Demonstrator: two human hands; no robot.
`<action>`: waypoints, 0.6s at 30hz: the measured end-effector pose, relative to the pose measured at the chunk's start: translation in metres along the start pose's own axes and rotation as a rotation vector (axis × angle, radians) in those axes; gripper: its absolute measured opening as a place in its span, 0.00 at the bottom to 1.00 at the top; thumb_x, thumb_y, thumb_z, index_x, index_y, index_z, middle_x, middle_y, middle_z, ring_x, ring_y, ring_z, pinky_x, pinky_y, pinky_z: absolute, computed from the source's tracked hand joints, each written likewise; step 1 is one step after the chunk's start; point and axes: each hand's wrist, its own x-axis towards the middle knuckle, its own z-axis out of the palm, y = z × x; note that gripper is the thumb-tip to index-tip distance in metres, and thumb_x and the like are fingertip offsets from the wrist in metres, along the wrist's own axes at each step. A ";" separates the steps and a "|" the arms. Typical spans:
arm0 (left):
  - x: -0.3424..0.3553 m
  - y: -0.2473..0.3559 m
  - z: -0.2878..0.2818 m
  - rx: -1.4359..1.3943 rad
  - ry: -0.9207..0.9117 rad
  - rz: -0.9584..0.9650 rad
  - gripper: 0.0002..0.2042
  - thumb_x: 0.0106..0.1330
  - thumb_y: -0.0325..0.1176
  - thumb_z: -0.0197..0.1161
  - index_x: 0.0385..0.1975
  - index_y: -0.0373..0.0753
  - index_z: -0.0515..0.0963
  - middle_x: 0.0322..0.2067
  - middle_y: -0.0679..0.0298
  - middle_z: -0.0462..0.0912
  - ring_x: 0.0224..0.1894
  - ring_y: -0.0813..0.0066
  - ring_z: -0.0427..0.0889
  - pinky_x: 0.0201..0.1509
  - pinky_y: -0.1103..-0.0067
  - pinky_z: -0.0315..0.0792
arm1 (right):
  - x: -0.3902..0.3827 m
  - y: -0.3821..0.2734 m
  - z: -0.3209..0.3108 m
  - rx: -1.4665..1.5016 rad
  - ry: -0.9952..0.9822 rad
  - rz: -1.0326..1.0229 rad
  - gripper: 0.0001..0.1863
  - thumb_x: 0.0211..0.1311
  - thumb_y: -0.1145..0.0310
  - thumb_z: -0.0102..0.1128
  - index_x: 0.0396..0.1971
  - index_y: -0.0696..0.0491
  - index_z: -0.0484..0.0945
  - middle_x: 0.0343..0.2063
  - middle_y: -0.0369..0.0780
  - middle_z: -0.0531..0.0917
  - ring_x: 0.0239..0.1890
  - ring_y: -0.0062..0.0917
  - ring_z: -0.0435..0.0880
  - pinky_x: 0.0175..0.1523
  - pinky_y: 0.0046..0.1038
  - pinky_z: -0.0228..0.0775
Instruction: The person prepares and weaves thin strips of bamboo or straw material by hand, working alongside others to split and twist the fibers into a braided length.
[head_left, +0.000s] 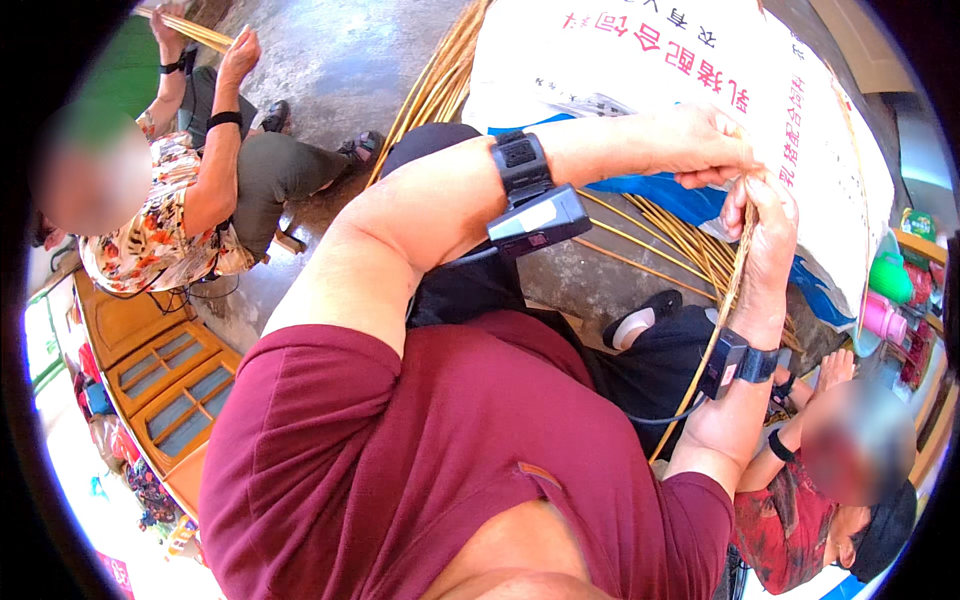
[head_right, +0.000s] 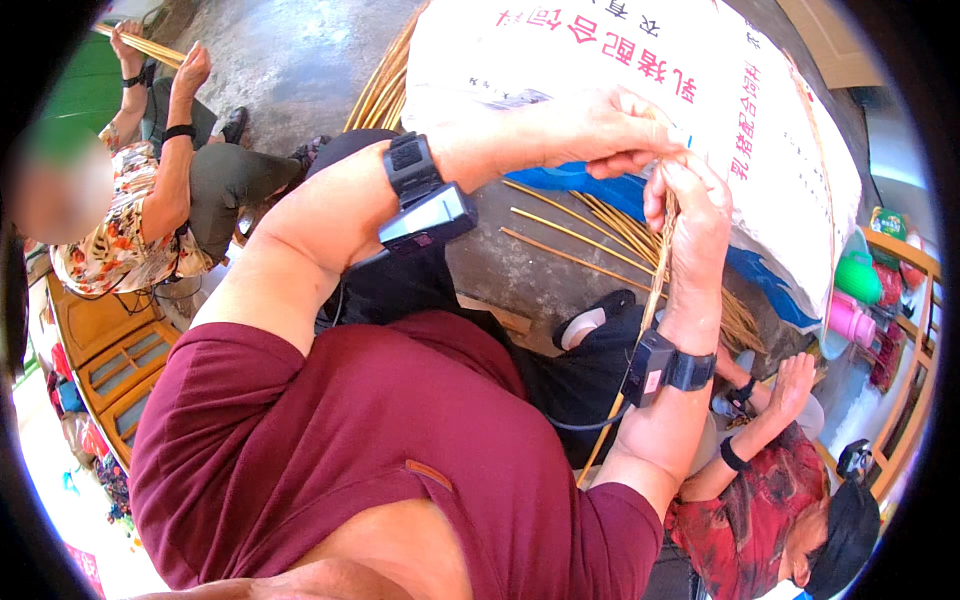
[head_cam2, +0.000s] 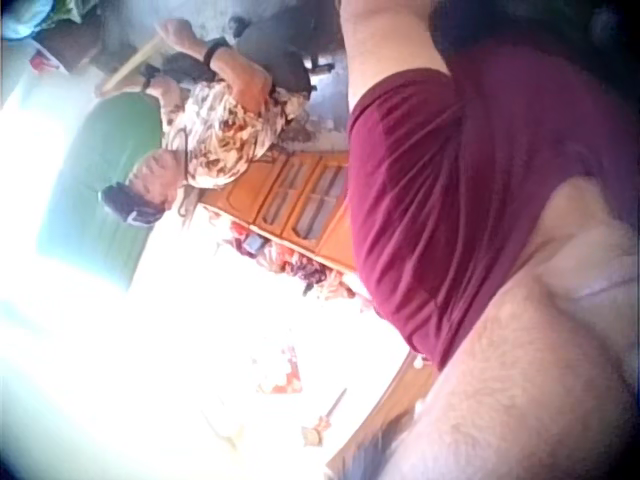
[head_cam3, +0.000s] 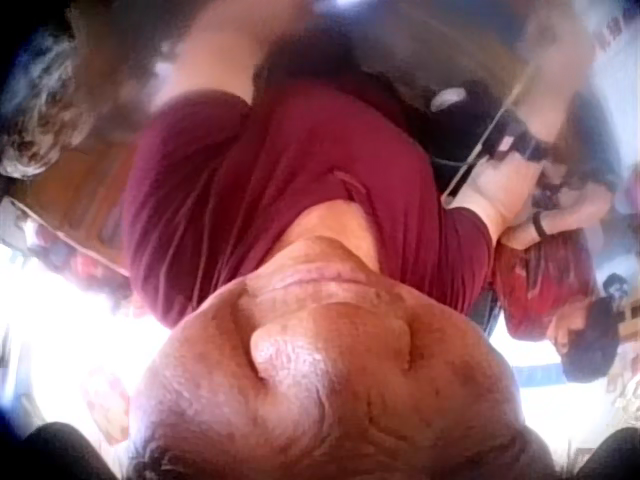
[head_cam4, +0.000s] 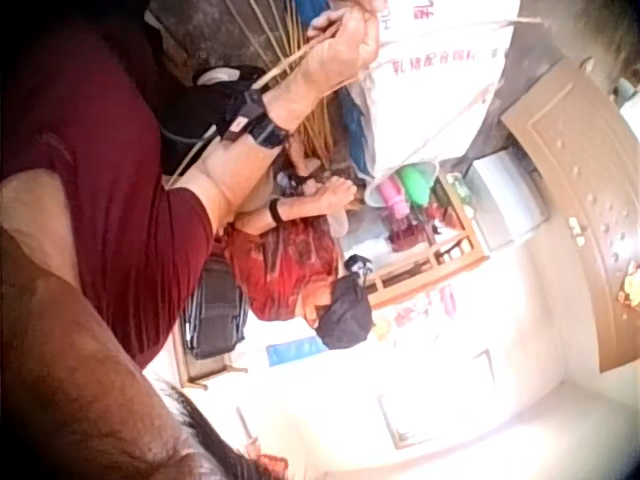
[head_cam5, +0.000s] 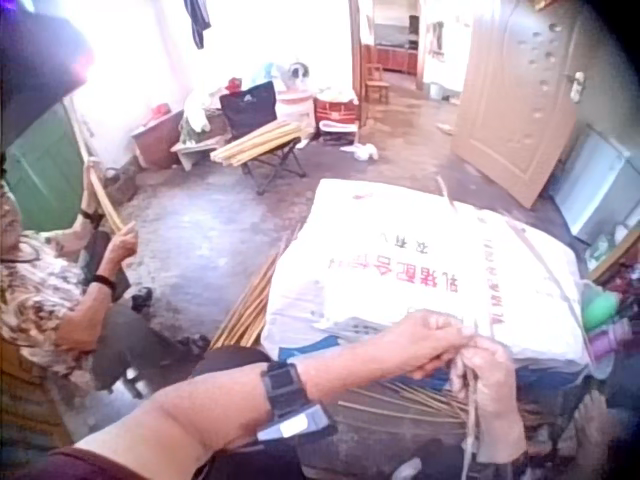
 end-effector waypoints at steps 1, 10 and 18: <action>-0.001 0.001 -0.001 0.002 0.001 0.025 0.17 0.64 0.39 0.53 0.13 0.40 0.70 0.09 0.71 0.66 0.08 0.85 0.62 0.11 0.87 0.54 | 0.001 -0.001 -0.001 -0.001 -0.018 -0.021 0.12 0.59 0.64 0.46 0.19 0.54 0.70 0.12 0.35 0.70 0.13 0.15 0.65 0.20 0.15 0.55; 0.005 0.002 0.003 0.114 0.042 -0.019 0.16 0.66 0.42 0.52 0.19 0.40 0.73 0.10 0.73 0.65 0.09 0.88 0.60 0.12 0.88 0.51 | 0.002 -0.001 -0.006 0.080 -0.108 0.052 0.13 0.61 0.64 0.46 0.24 0.57 0.73 0.16 0.37 0.74 0.17 0.17 0.70 0.23 0.17 0.61; 0.008 -0.003 -0.007 0.010 0.133 0.012 0.27 0.68 0.57 0.33 0.24 0.39 0.69 0.12 0.68 0.63 0.14 0.80 0.64 0.18 0.83 0.58 | 0.004 -0.004 -0.008 0.063 -0.019 -0.017 0.14 0.60 0.63 0.49 0.19 0.54 0.73 0.13 0.34 0.74 0.14 0.14 0.69 0.21 0.14 0.60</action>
